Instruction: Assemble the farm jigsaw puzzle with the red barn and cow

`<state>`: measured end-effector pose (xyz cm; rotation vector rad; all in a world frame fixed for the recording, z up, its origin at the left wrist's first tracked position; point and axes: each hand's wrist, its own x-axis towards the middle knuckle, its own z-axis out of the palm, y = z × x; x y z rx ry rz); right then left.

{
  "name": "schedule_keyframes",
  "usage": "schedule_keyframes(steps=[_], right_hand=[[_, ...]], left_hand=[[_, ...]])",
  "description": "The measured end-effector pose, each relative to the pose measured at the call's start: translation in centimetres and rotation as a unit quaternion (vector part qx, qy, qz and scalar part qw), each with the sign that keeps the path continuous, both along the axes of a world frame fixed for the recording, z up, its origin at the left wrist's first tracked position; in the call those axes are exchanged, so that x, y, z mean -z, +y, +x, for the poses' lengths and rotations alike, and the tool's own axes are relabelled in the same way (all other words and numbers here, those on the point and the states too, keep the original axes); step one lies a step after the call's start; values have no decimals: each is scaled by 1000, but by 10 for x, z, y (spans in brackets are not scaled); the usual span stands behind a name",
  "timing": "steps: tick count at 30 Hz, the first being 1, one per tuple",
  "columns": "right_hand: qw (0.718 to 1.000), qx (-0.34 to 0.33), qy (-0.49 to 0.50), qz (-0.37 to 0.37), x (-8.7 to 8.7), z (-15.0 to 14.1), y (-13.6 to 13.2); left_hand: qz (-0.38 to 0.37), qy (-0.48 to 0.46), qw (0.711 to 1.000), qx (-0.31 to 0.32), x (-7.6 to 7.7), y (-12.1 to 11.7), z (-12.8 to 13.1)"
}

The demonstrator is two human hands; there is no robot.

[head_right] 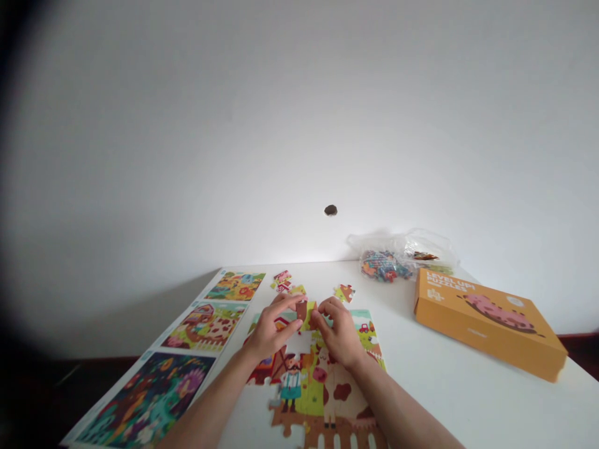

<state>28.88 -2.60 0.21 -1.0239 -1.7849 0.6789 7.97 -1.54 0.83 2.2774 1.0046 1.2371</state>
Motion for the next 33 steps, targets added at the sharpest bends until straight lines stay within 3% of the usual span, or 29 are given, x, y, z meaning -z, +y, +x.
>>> schedule_keyframes(steps=[8,17,33], right_hand=[[1000,-13,0,-7,-2,0,-1],[999,-29,-11,-11,-3,-1,-4],[1000,-28,-5,1,1,-1,-1]], left_hand=[[-39,4,999,0,3,0,1],[-124,-95,987,-29,3,2,3],[-192,-146,970,-18,-2,1,2]])
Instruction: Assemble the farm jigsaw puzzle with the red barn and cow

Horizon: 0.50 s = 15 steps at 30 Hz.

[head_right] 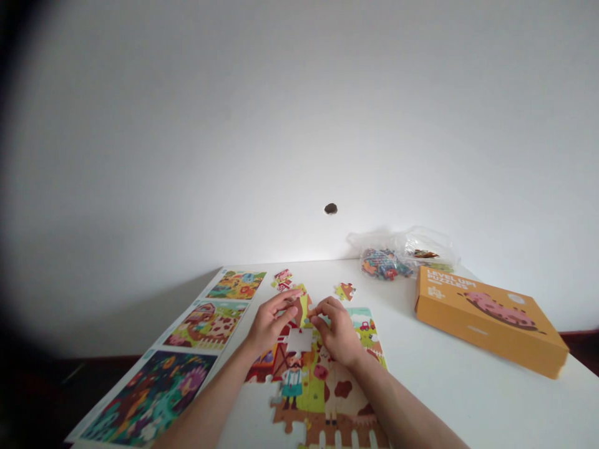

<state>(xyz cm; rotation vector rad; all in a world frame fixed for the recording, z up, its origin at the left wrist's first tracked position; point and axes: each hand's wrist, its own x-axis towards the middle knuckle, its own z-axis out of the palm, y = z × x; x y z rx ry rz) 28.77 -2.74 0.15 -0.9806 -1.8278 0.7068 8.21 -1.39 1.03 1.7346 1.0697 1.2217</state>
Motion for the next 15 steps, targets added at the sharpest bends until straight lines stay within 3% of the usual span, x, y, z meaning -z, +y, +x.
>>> schedule_keyframes(steps=[15], right_hand=[[999,-45,8,-10,-2,-1,-3]], left_hand=[[-29,-51,998,-10,4,5,-1]])
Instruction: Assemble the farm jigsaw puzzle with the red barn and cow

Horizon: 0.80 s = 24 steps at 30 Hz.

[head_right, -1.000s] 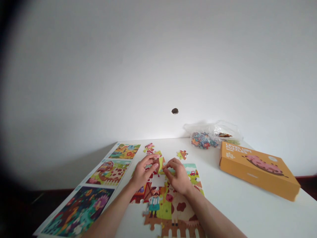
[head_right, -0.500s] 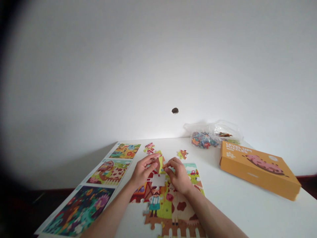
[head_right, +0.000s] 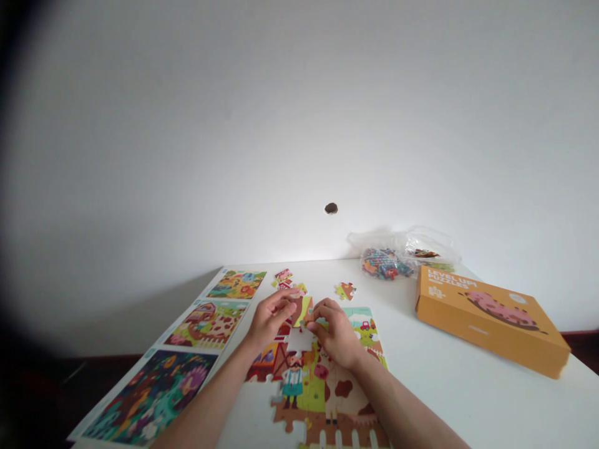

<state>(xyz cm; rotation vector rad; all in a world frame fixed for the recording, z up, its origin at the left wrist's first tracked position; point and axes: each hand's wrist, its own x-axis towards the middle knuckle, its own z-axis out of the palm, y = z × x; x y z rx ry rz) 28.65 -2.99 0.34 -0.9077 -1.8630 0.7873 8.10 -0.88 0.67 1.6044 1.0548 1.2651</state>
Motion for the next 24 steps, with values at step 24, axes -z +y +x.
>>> schedule_keyframes(steps=[24], right_hand=[[1000,16,-21,-2,4,-1,2]], left_hand=[[-18,4,998,-64,-10,0,2]])
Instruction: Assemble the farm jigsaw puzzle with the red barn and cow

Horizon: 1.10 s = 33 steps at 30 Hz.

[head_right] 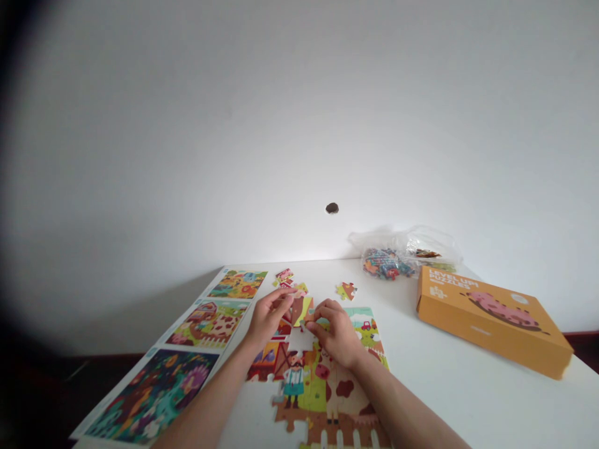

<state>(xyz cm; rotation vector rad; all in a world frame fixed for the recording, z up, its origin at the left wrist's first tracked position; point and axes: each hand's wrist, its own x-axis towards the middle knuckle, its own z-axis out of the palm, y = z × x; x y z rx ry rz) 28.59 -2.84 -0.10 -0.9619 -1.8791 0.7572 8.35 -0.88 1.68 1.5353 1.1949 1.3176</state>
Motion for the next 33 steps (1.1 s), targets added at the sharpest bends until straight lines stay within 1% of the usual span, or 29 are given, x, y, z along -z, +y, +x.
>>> schedule_keyframes(steps=[7,11,15,16,17,19,21,23,24,26,27,30,33], right_hand=[[1000,-11,-8,-6,-2,1,-1],[1000,-8,-16,-9,-3,1,-3],[1000,5,-21,-9,-1,-1,-1],[1000,9,-25,-10,0,-1,-1],[999,16,-30,-11,1,-1,0],[998,43,-41,-14,3,0,3],[995,78,-55,-17,5,2,5],[992,108,-69,-22,6,4,7],[990,119,-75,-24,7,4,8],[987,134,-84,-30,7,5,9],[986,140,-87,-32,8,6,10],[984,153,-86,-36,8,6,10],[983,158,-82,-40,9,6,11]], left_hand=[[-10,-6,1000,10,5,3,-3],[-5,9,999,33,9,4,-5],[12,59,997,47,13,5,-7],[21,84,996,35,14,6,-8],[34,124,992,10,16,7,-9],[60,227,970,-68,18,11,-14],[67,309,937,-146,22,15,-20],[38,358,912,-195,25,19,-26],[15,385,899,-209,27,21,-28],[-19,447,868,-216,30,22,-30],[-25,472,857,-205,32,22,-31],[-14,505,847,-167,35,22,-30],[-9,509,846,-157,37,22,-29]])
